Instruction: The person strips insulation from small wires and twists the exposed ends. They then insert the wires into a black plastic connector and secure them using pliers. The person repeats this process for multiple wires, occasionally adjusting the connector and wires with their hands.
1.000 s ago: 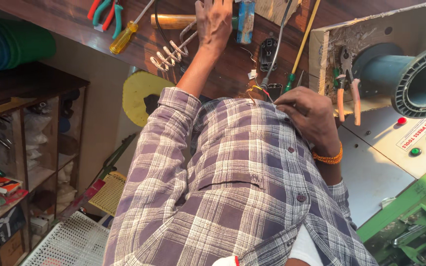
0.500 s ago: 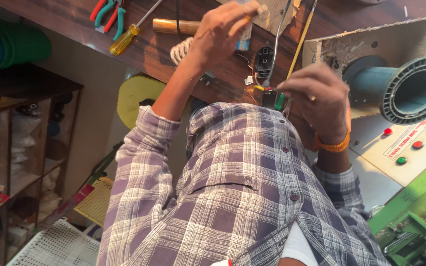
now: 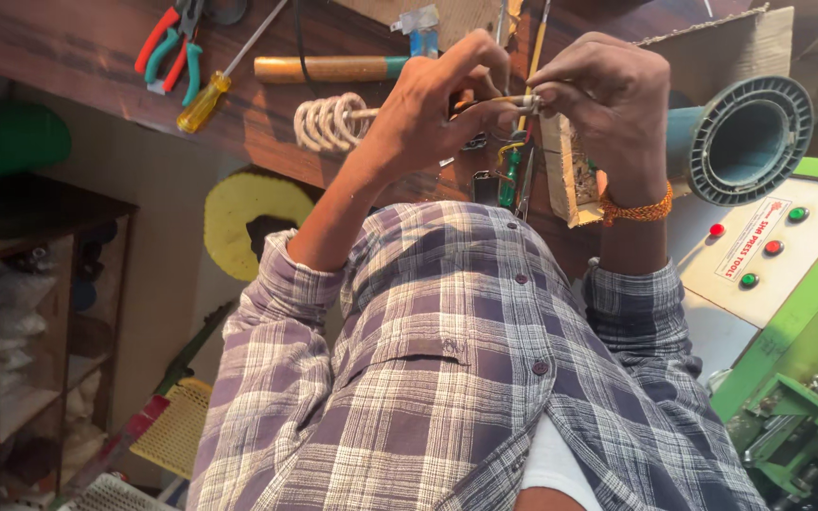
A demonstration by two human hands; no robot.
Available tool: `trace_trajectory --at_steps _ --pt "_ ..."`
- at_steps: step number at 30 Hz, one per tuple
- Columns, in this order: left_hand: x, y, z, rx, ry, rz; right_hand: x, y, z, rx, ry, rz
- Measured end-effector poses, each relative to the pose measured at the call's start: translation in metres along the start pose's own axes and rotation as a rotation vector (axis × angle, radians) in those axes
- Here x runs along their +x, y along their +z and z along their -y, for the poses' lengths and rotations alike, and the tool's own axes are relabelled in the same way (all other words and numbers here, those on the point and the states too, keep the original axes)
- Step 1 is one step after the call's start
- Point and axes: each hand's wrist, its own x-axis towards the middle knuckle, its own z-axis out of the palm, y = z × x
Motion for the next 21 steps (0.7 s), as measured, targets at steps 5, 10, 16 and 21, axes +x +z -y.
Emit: trace_trajectory --at_steps 5,10,16,21 --pt "-0.002 0.010 0.003 0.066 0.260 -0.074 0.002 -0.002 -0.004 0.082 0.085 0.077" --pt "-0.010 0.013 0.008 0.019 0.237 -0.068 0.006 -0.001 -0.006 0.197 0.223 0.118" --pt "-0.015 0.015 -0.002 -0.041 0.125 -0.095 0.007 -0.002 -0.004 0.277 0.212 0.099" --pt "-0.014 0.019 -0.014 -0.327 0.018 -0.110 0.007 -0.004 -0.002 0.520 0.091 0.096"
